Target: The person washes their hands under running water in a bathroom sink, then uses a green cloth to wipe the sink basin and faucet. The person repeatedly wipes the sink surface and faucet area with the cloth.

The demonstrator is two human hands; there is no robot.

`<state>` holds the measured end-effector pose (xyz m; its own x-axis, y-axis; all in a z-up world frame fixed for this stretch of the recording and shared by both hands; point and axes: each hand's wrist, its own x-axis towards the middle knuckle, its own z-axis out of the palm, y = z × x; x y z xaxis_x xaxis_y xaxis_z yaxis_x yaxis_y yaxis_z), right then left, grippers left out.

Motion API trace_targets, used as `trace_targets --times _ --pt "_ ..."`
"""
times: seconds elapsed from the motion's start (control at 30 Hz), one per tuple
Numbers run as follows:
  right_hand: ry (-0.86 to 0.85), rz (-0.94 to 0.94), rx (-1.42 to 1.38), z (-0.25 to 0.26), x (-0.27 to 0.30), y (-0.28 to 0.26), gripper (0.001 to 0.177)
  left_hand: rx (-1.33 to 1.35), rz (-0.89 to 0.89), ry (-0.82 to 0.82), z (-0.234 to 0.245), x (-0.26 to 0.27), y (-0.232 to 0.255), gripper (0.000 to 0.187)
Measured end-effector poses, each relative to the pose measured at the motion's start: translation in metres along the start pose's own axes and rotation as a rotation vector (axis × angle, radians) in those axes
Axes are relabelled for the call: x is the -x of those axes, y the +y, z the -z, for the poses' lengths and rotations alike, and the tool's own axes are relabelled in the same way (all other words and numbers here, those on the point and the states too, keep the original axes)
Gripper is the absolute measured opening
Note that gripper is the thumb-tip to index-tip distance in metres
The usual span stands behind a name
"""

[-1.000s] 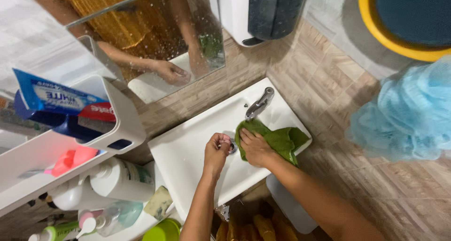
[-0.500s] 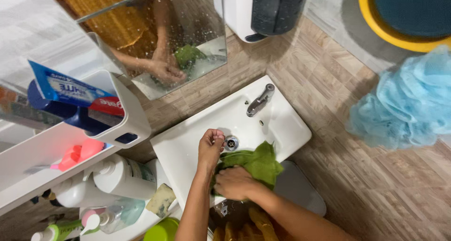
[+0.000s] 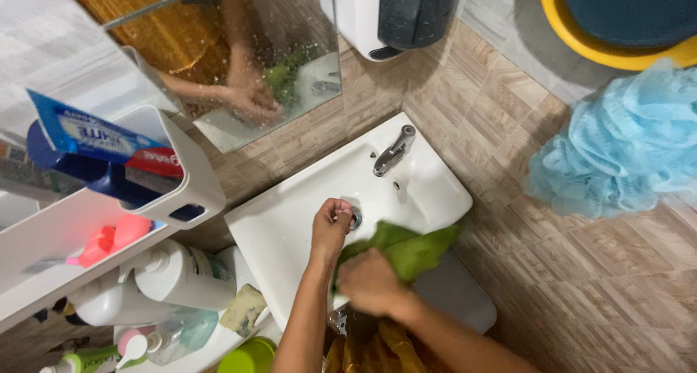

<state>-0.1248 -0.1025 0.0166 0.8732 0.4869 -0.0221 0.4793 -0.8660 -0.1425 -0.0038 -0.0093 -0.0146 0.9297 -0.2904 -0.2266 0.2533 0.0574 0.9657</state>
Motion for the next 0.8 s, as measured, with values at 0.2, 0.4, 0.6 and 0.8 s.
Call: trace_targets --times 0.2,0.4,0.6,0.8 --pt "0.512 0.168 -0.207 -0.019 0.03 0.057 0.013 -0.001 0.023 -0.048 -0.017 -0.005 0.006 0.007" --pt "0.641 -0.448 0.114 -0.045 0.065 0.127 0.028 -0.069 0.045 -0.021 -0.015 0.005 0.011 0.005" --pt "0.866 -1.077 -0.585 -0.089 0.036 0.053 0.051 -0.076 0.1 -0.035 -0.025 0.013 0.012 0.005" --pt "1.004 -1.256 -1.032 -0.123 0.035 0.086 0.071 -0.074 0.109 -0.068 -0.039 0.011 0.011 0.005"
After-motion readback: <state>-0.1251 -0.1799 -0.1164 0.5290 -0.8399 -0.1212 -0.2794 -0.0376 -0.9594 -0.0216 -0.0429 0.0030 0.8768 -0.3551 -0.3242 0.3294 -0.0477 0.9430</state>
